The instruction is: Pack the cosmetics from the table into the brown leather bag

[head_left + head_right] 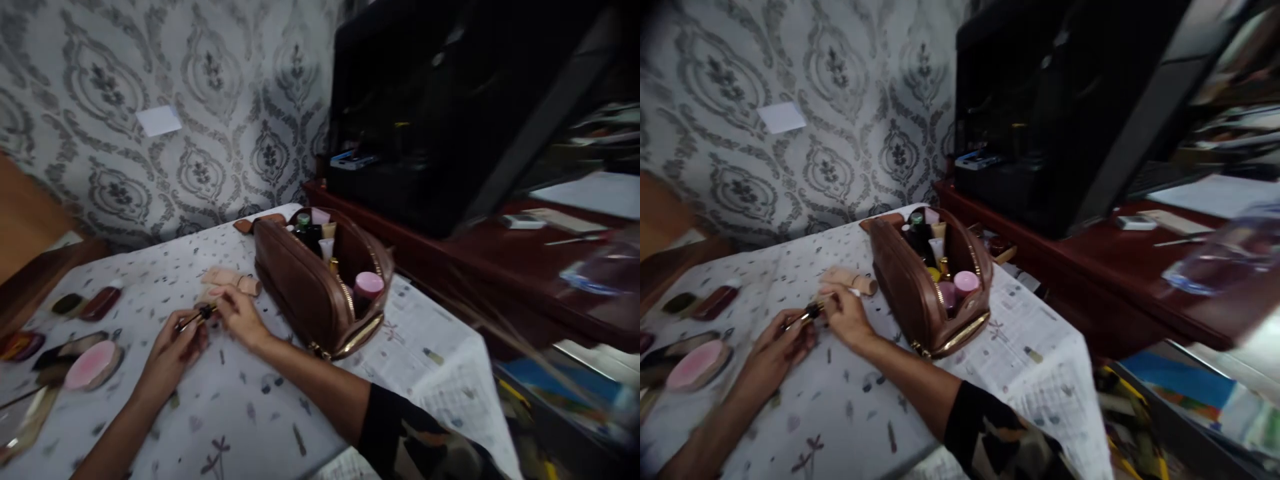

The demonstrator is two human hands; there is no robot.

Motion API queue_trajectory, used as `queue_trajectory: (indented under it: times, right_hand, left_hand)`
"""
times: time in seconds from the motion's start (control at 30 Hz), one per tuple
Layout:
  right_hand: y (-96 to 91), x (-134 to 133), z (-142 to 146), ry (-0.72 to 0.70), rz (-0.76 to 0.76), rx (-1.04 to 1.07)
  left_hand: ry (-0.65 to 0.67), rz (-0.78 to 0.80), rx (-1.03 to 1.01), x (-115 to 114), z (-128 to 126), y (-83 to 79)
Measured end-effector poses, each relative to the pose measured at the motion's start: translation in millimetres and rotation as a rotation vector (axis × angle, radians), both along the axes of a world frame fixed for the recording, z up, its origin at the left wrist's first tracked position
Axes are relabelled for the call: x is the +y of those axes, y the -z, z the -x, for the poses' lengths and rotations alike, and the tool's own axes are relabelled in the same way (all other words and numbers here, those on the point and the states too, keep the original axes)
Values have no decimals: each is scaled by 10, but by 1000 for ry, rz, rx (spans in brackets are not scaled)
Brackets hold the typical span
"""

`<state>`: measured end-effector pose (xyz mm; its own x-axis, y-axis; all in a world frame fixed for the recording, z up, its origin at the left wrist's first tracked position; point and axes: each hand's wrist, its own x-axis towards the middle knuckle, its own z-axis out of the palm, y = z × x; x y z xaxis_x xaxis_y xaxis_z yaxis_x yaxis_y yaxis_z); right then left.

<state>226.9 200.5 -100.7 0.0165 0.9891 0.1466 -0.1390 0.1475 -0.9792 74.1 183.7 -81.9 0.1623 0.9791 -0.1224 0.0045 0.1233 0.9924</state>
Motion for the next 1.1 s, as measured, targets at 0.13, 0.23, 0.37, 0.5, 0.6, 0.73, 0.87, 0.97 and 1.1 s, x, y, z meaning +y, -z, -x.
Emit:
queue_trajectory:
  times: [0.13, 0.23, 0.37, 0.5, 0.6, 0.73, 0.87, 0.97, 1.1]
  right_hand:
    - [-24, 17, -14, -54, 91, 180]
    - [-26, 10, -23, -84, 91, 205]
    - [-1, -6, -15, -70, 60, 186]
    - [15, 1, -9, -40, 23, 181]
    - [15, 10, -10, -48, 0, 155]
    - [18, 16, -32, -2, -39, 21]
    - [21, 7, -79, 84, -65, -215]
    - [9, -4, -94, 93, -60, -287]
    - [-13, -12, -71, 58, -62, -194]
  left_hand:
    - [43, -45, -121, 51, 20, 25]
    - [58, -54, -173, 81, 40, 41]
    - [86, -57, -198, 79, 59, 62]
    - [102, -66, -214, 83, 77, 87]
    - [109, -71, -208, 89, 85, 89]
    - [117, -84, -179, 83, 91, 82]
    - [146, -108, -157, 75, 100, 86]
    - [158, -105, -170, 75, 109, 88]
    - [150, -78, -218, 79, 122, 78]
